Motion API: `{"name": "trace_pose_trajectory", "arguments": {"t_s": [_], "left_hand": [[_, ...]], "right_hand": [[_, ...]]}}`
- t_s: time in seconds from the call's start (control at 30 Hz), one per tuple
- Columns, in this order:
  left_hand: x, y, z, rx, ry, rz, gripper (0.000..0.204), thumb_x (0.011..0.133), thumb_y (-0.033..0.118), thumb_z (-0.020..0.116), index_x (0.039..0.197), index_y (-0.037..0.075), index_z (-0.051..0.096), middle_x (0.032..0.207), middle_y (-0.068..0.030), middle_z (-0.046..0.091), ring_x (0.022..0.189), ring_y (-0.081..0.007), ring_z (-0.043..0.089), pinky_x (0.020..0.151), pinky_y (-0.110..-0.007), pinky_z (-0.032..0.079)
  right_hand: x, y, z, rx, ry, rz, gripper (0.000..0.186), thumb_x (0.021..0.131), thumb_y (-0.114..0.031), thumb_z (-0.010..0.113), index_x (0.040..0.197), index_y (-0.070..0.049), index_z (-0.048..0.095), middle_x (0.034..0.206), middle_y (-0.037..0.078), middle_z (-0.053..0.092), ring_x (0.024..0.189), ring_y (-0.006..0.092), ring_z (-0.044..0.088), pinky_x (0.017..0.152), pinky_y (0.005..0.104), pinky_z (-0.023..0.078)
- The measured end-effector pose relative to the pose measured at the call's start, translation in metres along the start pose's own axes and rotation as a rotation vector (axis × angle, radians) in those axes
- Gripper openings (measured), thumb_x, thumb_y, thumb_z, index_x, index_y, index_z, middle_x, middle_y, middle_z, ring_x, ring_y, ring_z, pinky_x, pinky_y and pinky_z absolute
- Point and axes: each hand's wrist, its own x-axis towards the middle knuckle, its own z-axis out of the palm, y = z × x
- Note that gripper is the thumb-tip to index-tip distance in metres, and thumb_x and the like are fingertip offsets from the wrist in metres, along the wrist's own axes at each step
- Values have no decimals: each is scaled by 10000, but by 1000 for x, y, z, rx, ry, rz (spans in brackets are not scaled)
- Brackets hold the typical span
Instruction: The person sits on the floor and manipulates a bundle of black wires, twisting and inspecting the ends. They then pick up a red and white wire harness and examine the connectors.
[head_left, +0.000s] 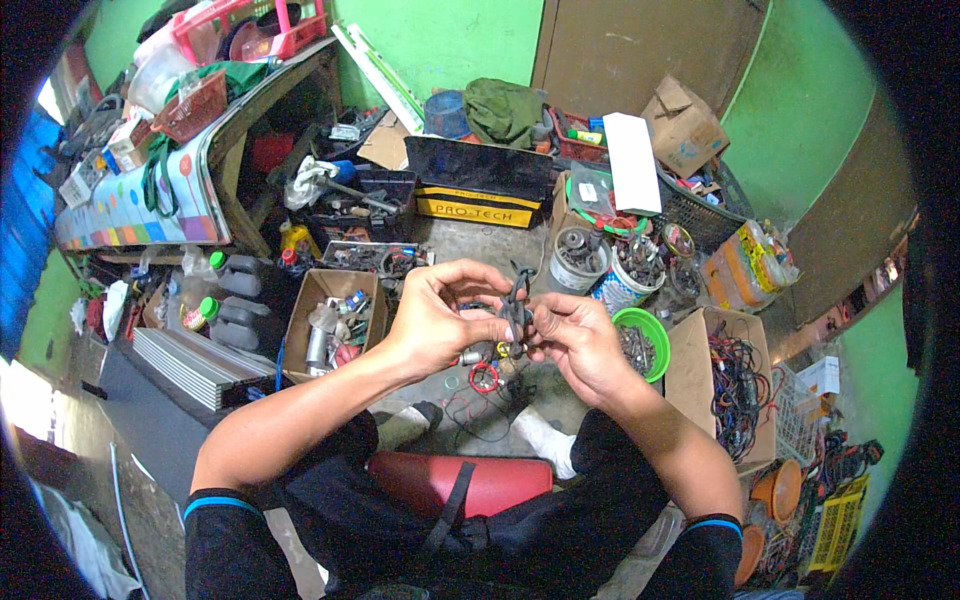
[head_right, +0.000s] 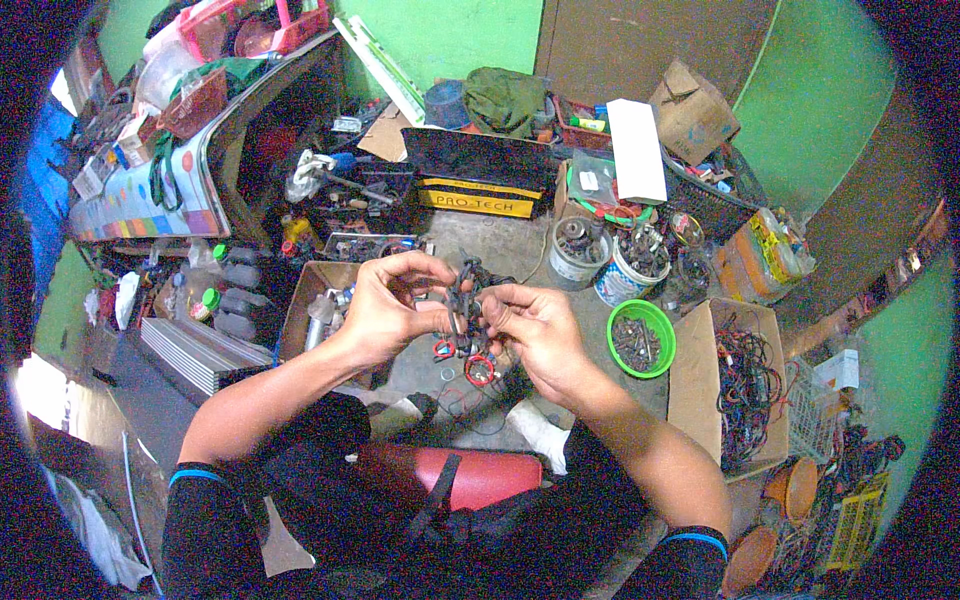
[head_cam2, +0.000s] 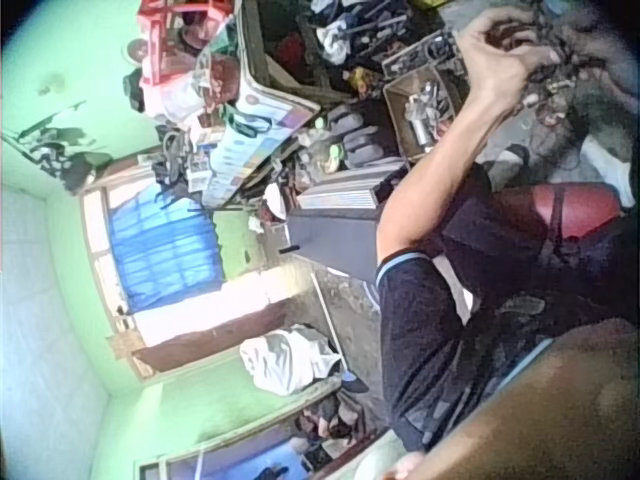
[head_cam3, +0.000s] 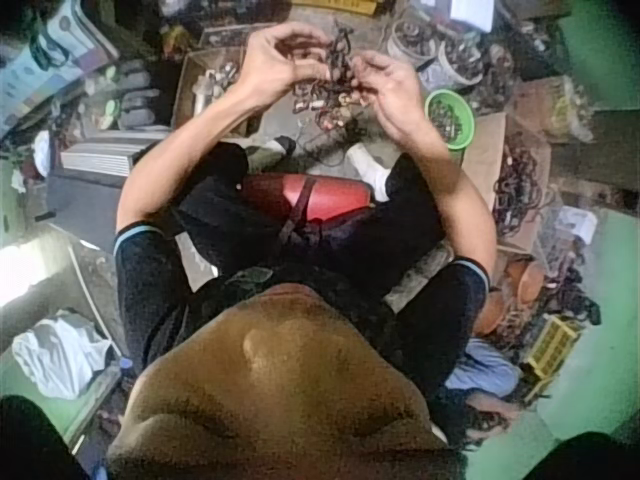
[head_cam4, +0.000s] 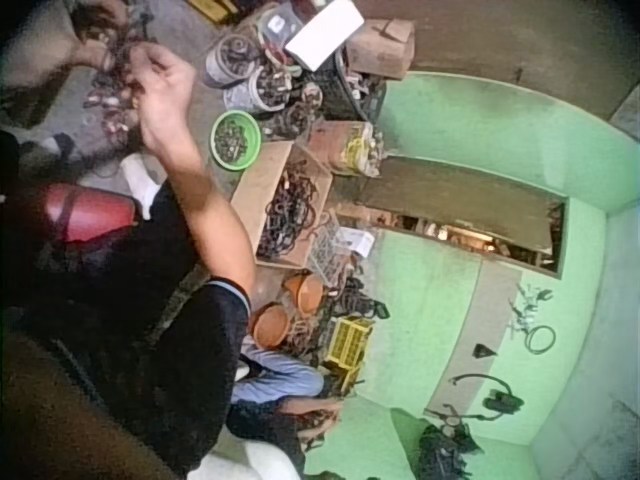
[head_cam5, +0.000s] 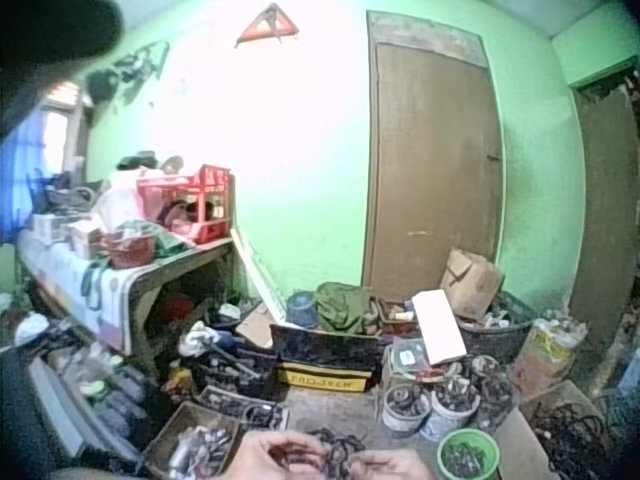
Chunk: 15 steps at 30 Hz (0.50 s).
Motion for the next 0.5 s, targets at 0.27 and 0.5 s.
{"name": "trace_pose_trajectory", "arguments": {"t_s": [0.27,0.5], "left_hand": [[-3,13,4,76,43,-32,323,666,-47,797,949,-30,643,927,-79,665,810,-115,633,722,-255,549],[-4,15,3,349,101,-10,267,698,-68,728,954,-19,671,912,-65,676,820,-106,630,731,-246,530]], "right_hand": [[0,-2,7,-88,32,19,282,928,-273,582,1035,-17,635,859,19,633,726,97,559,606,257,454],[0,-3,17,-362,19,-159,313,900,-221,638,1082,33,641,919,49,617,798,103,583,621,218,491]]}}
